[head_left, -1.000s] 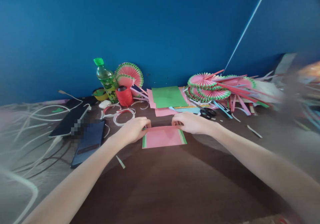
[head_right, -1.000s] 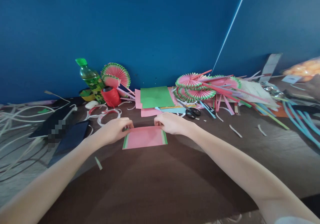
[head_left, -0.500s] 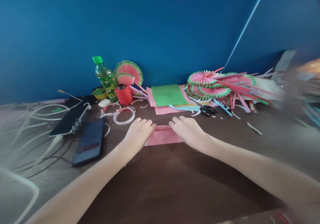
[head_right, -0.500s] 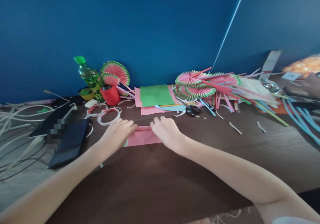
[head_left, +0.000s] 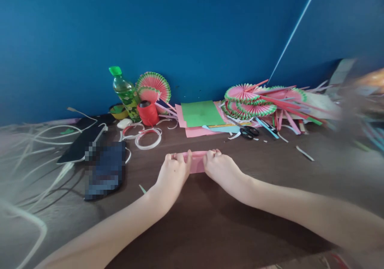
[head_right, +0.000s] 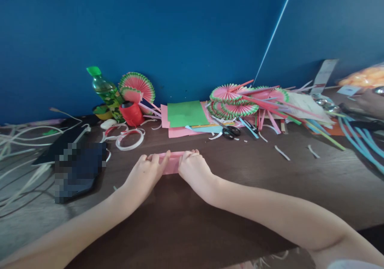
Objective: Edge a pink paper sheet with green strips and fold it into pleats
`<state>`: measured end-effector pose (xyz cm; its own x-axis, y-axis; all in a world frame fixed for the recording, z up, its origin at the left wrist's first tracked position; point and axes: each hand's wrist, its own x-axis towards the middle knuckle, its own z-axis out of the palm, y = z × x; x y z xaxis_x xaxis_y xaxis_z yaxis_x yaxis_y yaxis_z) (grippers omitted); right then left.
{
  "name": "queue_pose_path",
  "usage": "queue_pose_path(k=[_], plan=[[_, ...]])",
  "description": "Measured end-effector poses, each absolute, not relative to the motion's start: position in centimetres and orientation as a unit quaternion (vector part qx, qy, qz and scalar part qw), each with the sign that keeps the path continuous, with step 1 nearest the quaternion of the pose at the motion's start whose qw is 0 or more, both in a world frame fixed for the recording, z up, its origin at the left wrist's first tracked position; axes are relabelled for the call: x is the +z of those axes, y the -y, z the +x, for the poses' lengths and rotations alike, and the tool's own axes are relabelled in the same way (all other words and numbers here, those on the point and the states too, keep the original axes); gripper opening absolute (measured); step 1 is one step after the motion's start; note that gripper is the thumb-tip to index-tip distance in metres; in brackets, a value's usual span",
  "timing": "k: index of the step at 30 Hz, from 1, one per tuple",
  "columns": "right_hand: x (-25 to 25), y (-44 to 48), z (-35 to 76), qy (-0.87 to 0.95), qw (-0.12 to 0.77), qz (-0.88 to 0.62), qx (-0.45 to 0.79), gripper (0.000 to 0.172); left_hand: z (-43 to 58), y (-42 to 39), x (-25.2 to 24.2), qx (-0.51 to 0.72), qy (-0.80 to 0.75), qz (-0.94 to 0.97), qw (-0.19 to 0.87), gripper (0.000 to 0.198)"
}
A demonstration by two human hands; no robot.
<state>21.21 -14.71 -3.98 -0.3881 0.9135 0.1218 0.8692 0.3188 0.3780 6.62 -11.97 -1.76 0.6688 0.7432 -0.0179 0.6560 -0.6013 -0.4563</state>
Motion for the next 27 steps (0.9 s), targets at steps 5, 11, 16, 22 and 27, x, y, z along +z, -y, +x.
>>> queue_pose_path(k=[5,11,16,22,27], plan=[[-4.1,15.1,20.7,-0.795,0.094,0.544,0.251,0.048,6.8,12.3,-2.6,0.112,0.397,-0.882,0.228,0.05],[-2.7,14.2,21.1,-0.833,0.088,0.527,0.144,0.027,6.5,11.6,-2.0,0.081,0.396,-0.899,0.169,0.043],[-1.5,12.1,23.3,-0.854,0.009,0.512,0.095,0.019,5.7,9.7,-1.6,-0.034,0.368,-0.925,0.091,0.023],[-1.8,9.6,25.7,-0.827,-0.127,0.533,-0.128,0.004,5.1,7.8,-2.3,-0.091,0.354,-0.931,-0.014,0.01],[-2.5,8.9,26.4,-0.836,-0.183,0.471,-0.213,0.009,5.1,7.6,-2.0,-0.089,0.338,-0.937,-0.028,0.01]])
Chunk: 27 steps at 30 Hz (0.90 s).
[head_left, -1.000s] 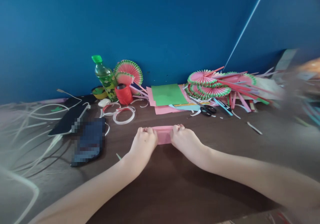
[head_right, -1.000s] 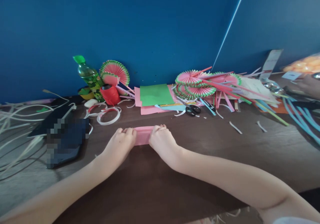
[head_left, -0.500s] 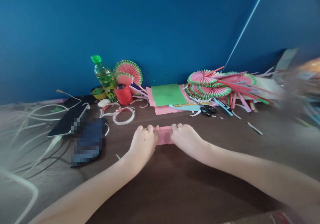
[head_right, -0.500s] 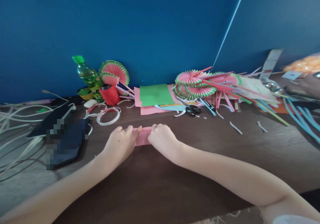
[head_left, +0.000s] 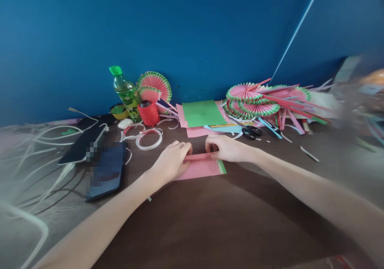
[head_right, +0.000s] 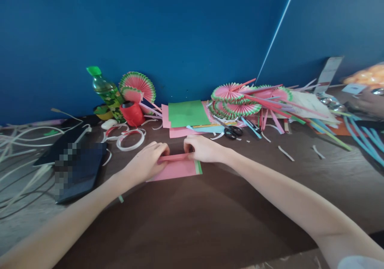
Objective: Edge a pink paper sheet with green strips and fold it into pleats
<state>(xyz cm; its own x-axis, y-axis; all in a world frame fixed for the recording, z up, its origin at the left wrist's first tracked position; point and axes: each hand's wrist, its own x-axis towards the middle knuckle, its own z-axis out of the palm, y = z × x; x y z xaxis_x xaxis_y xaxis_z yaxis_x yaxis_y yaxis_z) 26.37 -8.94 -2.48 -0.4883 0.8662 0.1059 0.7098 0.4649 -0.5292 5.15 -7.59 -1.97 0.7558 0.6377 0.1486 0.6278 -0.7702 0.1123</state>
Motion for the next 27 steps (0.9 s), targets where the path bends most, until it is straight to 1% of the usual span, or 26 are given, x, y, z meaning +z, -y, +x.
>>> queue_pose_path(k=[4,8,12,16,18,19,21,23,27], plan=[[-2.4,9.0,26.5,0.826,0.19,-0.463,0.258,0.011,5.1,7.6,-1.8,0.094,-0.341,0.934,0.046,0.012],[-1.9,9.0,26.5,0.792,0.208,-0.48,0.314,0.018,5.1,7.7,-1.6,0.11,-0.35,0.928,0.07,0.013],[-1.4,8.9,26.6,0.781,0.248,-0.468,0.33,0.014,5.1,7.6,-1.4,0.137,-0.354,0.919,0.11,0.015],[-1.0,9.0,26.9,0.781,0.257,-0.472,0.318,0.009,5.0,7.4,-1.2,0.156,-0.33,0.918,0.154,0.023],[-0.9,9.1,26.9,0.785,0.25,-0.47,0.318,0.005,5.0,7.2,-1.0,0.14,-0.328,0.919,0.166,0.02],[-0.9,9.2,26.9,0.788,0.245,-0.471,0.312,0.007,5.0,7.1,-1.0,0.133,-0.329,0.919,0.169,0.017],[-0.9,9.3,26.8,0.802,0.232,-0.476,0.275,0.012,5.1,7.0,-0.9,0.133,-0.331,0.921,0.158,0.014],[-0.9,9.5,26.7,0.833,0.222,-0.472,0.184,0.013,5.1,7.0,-0.9,0.157,-0.329,0.926,0.103,0.014],[-0.7,9.8,26.5,0.875,0.213,-0.428,-0.083,0.025,4.8,7.3,-0.8,0.204,-0.313,0.921,-0.112,0.025]])
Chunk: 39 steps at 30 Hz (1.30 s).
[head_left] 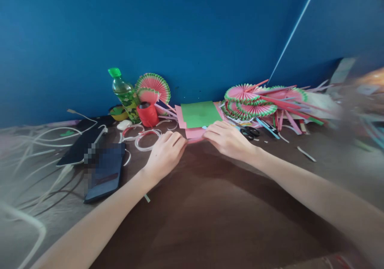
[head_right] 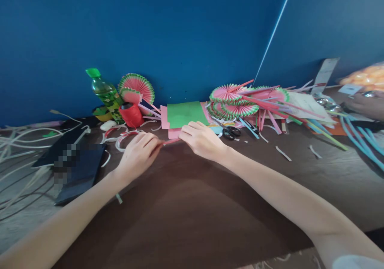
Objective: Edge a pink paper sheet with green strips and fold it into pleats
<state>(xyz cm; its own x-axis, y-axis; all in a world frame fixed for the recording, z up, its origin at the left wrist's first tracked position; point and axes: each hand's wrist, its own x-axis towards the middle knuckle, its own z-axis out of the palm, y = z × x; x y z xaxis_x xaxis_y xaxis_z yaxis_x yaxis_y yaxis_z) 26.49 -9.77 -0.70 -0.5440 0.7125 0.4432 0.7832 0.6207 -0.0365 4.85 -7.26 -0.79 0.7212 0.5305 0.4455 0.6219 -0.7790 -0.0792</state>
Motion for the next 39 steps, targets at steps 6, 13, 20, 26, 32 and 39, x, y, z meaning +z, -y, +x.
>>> queue_pose_path(k=[6,13,20,26,32,39], plan=[[-0.9,9.6,26.9,0.908,0.158,-0.382,-0.062,0.021,5.0,7.4,-1.1,-0.144,0.298,-0.938,0.099,0.023],[-2.1,8.4,28.0,0.857,0.16,-0.441,0.214,0.015,4.4,6.1,-0.7,-0.075,0.372,-0.892,-0.246,0.021],[-3.1,7.8,28.3,0.82,0.189,-0.479,0.25,0.019,3.4,4.3,-0.8,-0.036,0.389,-0.868,-0.306,0.024],[-3.4,7.8,28.2,0.799,0.211,-0.493,0.273,0.014,3.1,3.6,-1.6,-0.041,0.375,-0.859,-0.346,0.021],[-3.7,7.7,28.0,0.8,0.223,-0.494,0.257,0.011,3.1,3.5,-1.7,-0.039,0.37,-0.855,-0.361,0.016],[-3.9,7.8,27.7,0.79,0.223,-0.528,0.22,0.014,3.1,3.9,-1.6,-0.038,0.376,-0.85,-0.368,0.015]])
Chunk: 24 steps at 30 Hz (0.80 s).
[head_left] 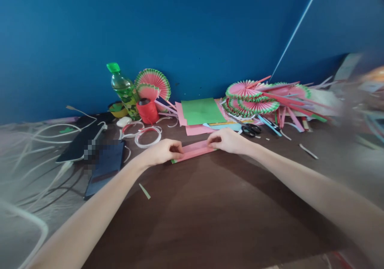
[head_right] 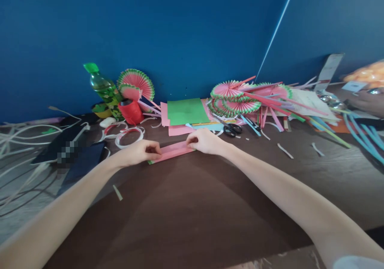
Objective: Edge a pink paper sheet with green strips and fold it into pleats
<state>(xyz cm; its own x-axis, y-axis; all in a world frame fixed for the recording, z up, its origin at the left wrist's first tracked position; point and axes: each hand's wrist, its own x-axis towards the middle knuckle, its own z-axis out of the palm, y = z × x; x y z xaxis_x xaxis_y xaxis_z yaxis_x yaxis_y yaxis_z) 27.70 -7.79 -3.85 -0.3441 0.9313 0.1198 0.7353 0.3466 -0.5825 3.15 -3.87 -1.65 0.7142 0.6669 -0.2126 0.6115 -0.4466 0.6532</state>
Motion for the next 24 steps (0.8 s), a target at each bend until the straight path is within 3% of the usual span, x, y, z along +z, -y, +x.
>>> queue_pose_path(k=[24], plan=[[-3.32,8.08,27.36,0.769,0.217,-0.558,0.226,0.006,3.67,4.09,-1.5,0.006,-0.391,0.851,0.352,0.016]])
